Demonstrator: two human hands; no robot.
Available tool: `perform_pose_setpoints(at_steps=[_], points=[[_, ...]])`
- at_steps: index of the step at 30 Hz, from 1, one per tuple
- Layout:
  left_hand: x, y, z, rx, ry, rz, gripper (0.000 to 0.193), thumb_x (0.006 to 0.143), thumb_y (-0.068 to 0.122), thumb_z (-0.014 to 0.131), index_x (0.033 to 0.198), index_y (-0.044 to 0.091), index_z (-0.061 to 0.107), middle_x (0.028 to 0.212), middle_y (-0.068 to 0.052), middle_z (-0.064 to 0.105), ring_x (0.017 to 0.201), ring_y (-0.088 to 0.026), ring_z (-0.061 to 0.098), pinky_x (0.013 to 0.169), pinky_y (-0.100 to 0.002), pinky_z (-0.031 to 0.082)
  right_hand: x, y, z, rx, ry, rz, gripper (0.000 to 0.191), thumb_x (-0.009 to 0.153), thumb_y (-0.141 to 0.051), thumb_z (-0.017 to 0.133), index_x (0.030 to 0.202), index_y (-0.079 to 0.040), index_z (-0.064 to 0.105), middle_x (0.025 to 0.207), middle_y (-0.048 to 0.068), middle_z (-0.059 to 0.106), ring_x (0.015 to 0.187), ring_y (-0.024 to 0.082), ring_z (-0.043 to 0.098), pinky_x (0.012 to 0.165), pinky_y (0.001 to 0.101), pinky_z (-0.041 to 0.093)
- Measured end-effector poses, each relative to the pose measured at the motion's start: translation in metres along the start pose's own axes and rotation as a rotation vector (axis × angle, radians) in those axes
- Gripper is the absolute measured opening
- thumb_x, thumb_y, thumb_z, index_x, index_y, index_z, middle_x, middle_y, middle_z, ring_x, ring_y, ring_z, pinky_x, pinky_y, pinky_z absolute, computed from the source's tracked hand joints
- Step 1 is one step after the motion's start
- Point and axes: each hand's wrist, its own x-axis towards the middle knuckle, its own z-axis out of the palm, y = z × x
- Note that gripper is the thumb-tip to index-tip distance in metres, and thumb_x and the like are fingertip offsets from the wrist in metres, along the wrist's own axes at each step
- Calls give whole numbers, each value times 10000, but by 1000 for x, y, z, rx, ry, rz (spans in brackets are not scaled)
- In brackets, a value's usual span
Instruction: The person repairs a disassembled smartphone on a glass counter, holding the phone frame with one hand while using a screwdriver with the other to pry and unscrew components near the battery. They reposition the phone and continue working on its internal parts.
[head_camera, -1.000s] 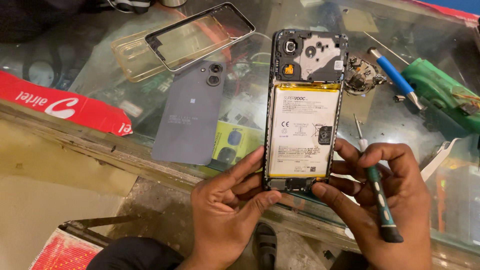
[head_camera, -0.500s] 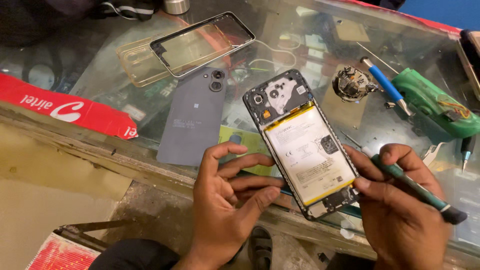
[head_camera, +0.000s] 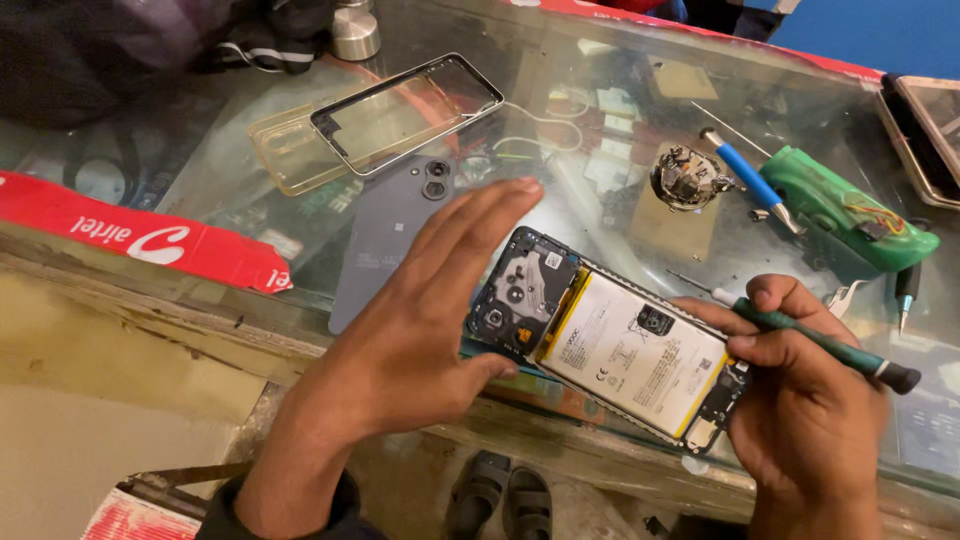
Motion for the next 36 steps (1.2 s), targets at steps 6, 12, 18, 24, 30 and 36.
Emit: perform_pose_setpoints(at_steps=[6,12,18,24,30,36], points=[[13,-7,-1,-153,-147,-16,1060,618,-18,823,1567,119,372,1561,-153,507,1449,-373,521,1195,-383,462,2,-2,-1,5,5,-12,325,843,92,436,1147,-6,496,1137,367,640,1156,482,670,1014,579,561],[4,-13,4,-176,-65,5,979,629,26,892,1507,102,464,1538,-165,530,1415,-360,571,1167,-380,496,2,-6,5,-18,126,-10,286,856,88,443,1117,-5,514,1089,350,649,1117,466,685,942,582,616],[1,-7,13,-134,51,-35,913,582,71,926,1411,100,547,1472,-113,607,1389,-330,591,1149,-377,508,2,-3,18,-40,148,-174,275,906,90,475,1141,-53,460,1243,389,674,1186,438,676,938,461,604],[2,-3,20,52,113,26,738,565,162,950,1219,91,615,1416,-102,629,1416,-336,547,1208,-459,429,-5,2,30,-433,147,-353,370,887,144,573,1157,-80,455,1392,317,624,1371,269,636,901,260,525],[9,-7,18,32,22,-53,686,542,214,943,1149,99,646,1365,-103,661,1371,-324,558,1223,-537,316,-19,-8,27,-949,69,-303,318,880,-30,703,1109,-34,482,1454,167,612,1356,193,591,1001,258,555],[17,-13,15,44,-66,-76,727,524,293,973,1141,111,635,1297,-95,679,1352,-322,568,1220,-562,270,-19,-11,20,-1440,-133,-395,574,700,-242,869,1102,-53,505,1469,161,621,1204,267,691,882,380,553]])
